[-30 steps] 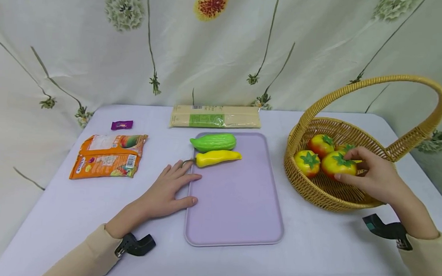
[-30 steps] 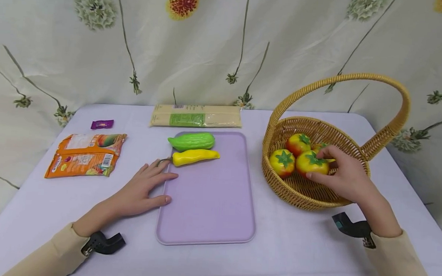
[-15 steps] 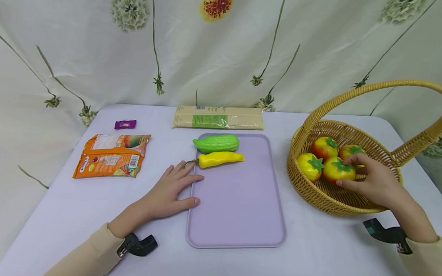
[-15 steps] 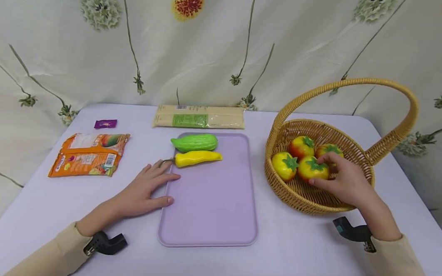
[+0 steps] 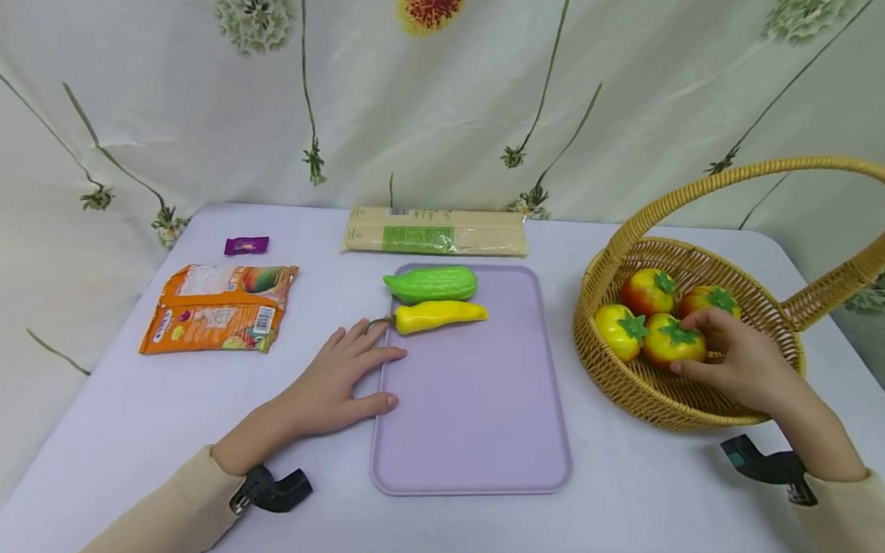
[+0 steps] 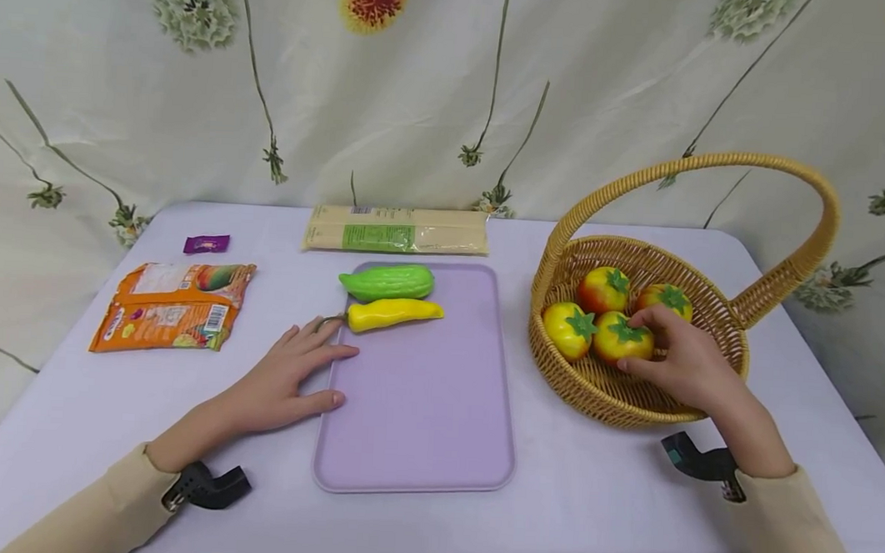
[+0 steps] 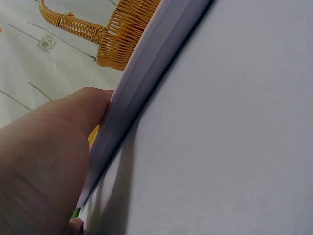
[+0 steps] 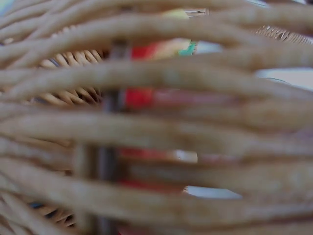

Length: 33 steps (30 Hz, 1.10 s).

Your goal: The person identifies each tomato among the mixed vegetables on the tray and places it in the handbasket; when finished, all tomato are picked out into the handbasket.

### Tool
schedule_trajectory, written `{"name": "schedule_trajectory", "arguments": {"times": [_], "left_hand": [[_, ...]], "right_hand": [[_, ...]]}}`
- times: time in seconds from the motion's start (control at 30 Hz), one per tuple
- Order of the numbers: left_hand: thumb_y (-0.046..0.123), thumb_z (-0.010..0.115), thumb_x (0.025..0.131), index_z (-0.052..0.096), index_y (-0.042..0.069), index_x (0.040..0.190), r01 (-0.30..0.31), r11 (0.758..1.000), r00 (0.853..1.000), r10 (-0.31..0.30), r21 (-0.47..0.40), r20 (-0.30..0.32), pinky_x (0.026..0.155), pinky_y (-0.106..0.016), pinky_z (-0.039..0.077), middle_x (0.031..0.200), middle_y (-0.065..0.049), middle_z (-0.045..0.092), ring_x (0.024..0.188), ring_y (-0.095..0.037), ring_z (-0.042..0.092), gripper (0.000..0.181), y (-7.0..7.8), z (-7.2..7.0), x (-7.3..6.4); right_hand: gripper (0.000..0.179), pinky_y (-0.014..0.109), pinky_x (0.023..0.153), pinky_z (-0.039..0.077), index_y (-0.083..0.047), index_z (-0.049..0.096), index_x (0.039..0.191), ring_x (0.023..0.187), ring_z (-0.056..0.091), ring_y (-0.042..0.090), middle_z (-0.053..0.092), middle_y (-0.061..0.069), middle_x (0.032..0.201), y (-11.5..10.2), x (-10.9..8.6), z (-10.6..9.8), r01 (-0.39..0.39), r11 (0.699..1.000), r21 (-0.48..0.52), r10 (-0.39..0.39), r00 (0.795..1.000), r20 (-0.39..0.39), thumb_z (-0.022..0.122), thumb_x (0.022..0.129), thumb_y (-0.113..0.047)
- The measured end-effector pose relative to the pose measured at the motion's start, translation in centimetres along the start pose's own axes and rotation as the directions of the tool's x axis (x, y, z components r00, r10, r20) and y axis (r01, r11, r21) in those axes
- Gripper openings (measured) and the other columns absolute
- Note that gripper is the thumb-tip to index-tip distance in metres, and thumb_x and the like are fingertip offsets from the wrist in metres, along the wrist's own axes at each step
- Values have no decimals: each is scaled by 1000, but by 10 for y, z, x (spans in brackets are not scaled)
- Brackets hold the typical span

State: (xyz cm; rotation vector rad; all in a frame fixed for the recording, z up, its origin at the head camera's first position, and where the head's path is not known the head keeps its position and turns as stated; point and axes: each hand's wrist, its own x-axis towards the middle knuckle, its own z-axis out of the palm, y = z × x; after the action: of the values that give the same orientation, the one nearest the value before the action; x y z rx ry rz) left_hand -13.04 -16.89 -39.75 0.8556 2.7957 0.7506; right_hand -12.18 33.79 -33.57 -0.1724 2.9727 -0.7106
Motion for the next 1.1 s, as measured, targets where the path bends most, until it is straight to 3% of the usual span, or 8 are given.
{"name": "schedule_trajectory", "arguments": {"times": [0.27, 0.5, 0.73, 1.1], "left_hand": [[45, 69, 91, 58, 21, 145, 4, 1000, 1000, -4, 8, -3, 123, -72, 8, 167, -17, 32, 156, -48, 18, 60, 0, 0, 1], [45, 68, 91, 58, 21, 144, 3, 1000, 1000, -3, 7, -6, 123, -73, 8, 167, -17, 32, 156, -48, 18, 60, 0, 1, 2], [45, 69, 91, 58, 20, 144, 11, 1000, 1000, -11, 5, -5, 123, -72, 8, 167, -17, 32, 156, -48, 19, 60, 1, 0, 2], [45, 69, 91, 59, 21, 143, 16, 1000, 1000, -16, 2, -10, 123, -72, 9, 166, -17, 33, 156, -48, 20, 58, 1, 2, 0]], "right_hand": [[58, 70, 96, 49, 4, 48, 129, 117, 56, 61, 54, 37, 130, 2, 2, 1, 19, 1000, 11, -19, 1000, 18, 81, 87, -17], [56, 69, 95, 51, 3, 48, 129, 120, 55, 63, 53, 37, 134, 1, 1, -1, -3, 1000, 30, 3, 1000, -13, 78, 90, -22], [50, 70, 92, 51, 2, 50, 128, 118, 57, 62, 56, 38, 131, 1, -1, 0, -26, 999, 25, 28, 998, -60, 72, 95, -28], [48, 68, 93, 51, 2, 53, 128, 117, 58, 56, 62, 37, 125, -3, -4, 5, -40, 999, -8, 40, 998, -53, 70, 97, -31]]}}
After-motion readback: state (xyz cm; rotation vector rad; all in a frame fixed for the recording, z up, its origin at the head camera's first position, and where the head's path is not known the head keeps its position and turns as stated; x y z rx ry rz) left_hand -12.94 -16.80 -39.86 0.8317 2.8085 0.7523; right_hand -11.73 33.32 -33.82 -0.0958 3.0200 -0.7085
